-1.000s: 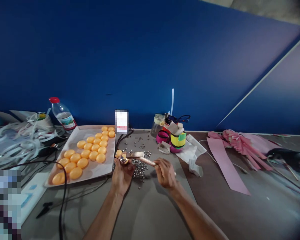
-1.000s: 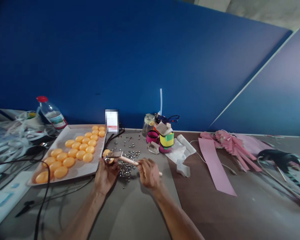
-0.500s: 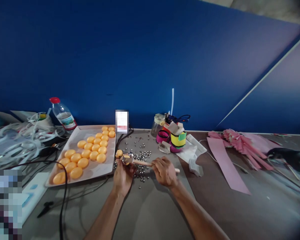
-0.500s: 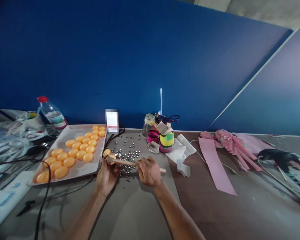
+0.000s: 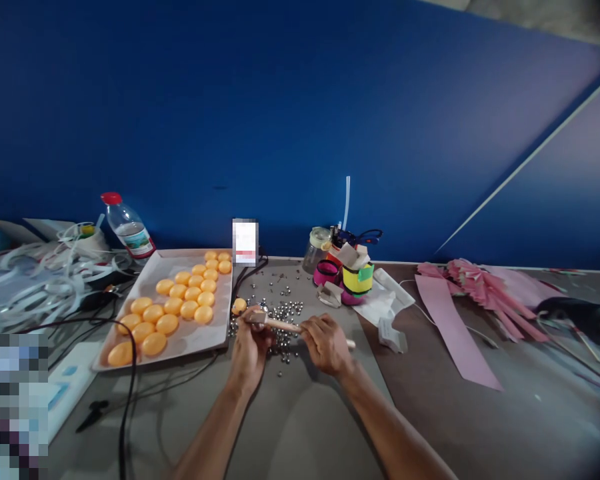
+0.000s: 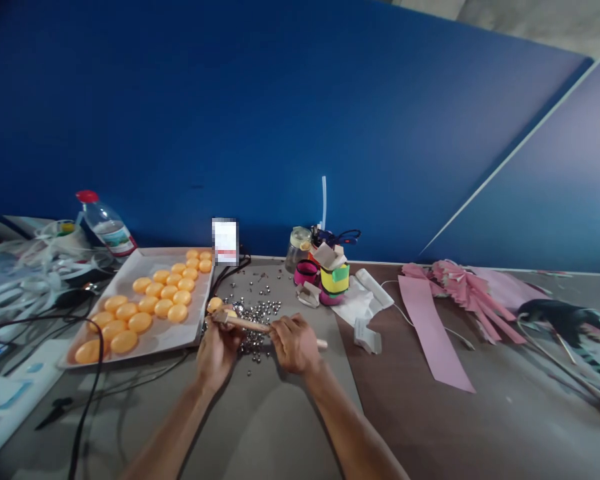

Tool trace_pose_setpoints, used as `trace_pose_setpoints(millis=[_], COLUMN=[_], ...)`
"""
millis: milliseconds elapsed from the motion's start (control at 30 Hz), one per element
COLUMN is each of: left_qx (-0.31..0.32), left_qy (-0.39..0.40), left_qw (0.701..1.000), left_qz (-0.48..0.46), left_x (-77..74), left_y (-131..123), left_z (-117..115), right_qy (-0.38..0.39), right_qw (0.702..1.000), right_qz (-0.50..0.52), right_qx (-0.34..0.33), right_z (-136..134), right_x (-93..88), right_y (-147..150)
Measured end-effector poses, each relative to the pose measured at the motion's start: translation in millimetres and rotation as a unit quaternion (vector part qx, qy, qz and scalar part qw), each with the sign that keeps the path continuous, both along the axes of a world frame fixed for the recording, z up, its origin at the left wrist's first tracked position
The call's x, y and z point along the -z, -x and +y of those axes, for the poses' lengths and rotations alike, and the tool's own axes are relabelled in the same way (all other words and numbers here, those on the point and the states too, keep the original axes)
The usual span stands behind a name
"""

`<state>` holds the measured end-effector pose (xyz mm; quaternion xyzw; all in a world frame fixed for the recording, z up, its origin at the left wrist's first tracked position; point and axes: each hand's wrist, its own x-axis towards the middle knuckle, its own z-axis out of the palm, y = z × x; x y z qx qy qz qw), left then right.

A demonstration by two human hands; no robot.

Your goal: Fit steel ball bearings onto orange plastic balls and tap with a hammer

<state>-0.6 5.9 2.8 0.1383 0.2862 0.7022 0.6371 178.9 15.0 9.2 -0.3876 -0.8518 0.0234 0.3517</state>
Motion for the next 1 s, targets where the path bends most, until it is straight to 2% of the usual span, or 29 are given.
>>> trace_pose_setpoints(millis=[67, 200, 267, 400, 467, 600, 667, 767, 833, 1000], left_qx=[0.003, -0.003, -0.021, -0.007, 0.001, 0.007, 0.031, 0.068, 0.061, 0.084], left_qy=[-0.005, -0.014, -0.006, -0.003, -0.018, -0.009, -0.007, -0.028, -0.034, -0.033], left_qw=[1.000, 0.999, 0.999, 0.999, 0.999, 0.999, 0.999, 0.997, 0.997, 0.994], left_qz=[0.015, 0.038, 0.045, 0.047, 0.047, 0.047, 0.031, -0.002, -0.021, -0.056], left_x=[0.3, 3.8, 6.7, 9.9, 9.8, 6.3, 2.0, -5.6, -8.5, -2.9], left_y=[-1.7, -0.7, 0.3, 0.1, -1.0, -2.5, -1.7, 2.3, 5.6, 11.3], left_z=[-0.6, 1.3, 2.5, 2.6, 1.6, -1.1, -2.3, -3.2, -2.6, 1.8], right_qy=[-0.003, -0.035, -0.021, -0.014, -0.019, 0.002, -0.012, -0.038, -0.035, 0.013], right_qw=[1.000, 0.997, 0.999, 1.000, 0.999, 1.000, 0.999, 0.991, 0.982, 0.956], right_qz=[-0.001, 0.061, 0.038, 0.016, 0.029, -0.013, 0.007, 0.068, 0.072, 0.038], right_qx=[0.002, 0.014, 0.016, 0.016, 0.016, 0.016, 0.041, 0.112, 0.171, 0.292], right_z=[-0.5, -1.1, -0.6, 0.5, 0.7, 1.3, 2.3, 6.3, 11.0, 22.7], right_x=[-1.3, -3.5, -3.5, -0.9, 0.6, 0.7, -0.1, 2.1, 7.5, 23.6], right_y=[0.3, -0.5, -0.6, -0.6, -0.3, 0.8, 0.0, -4.0, -7.8, -15.9])
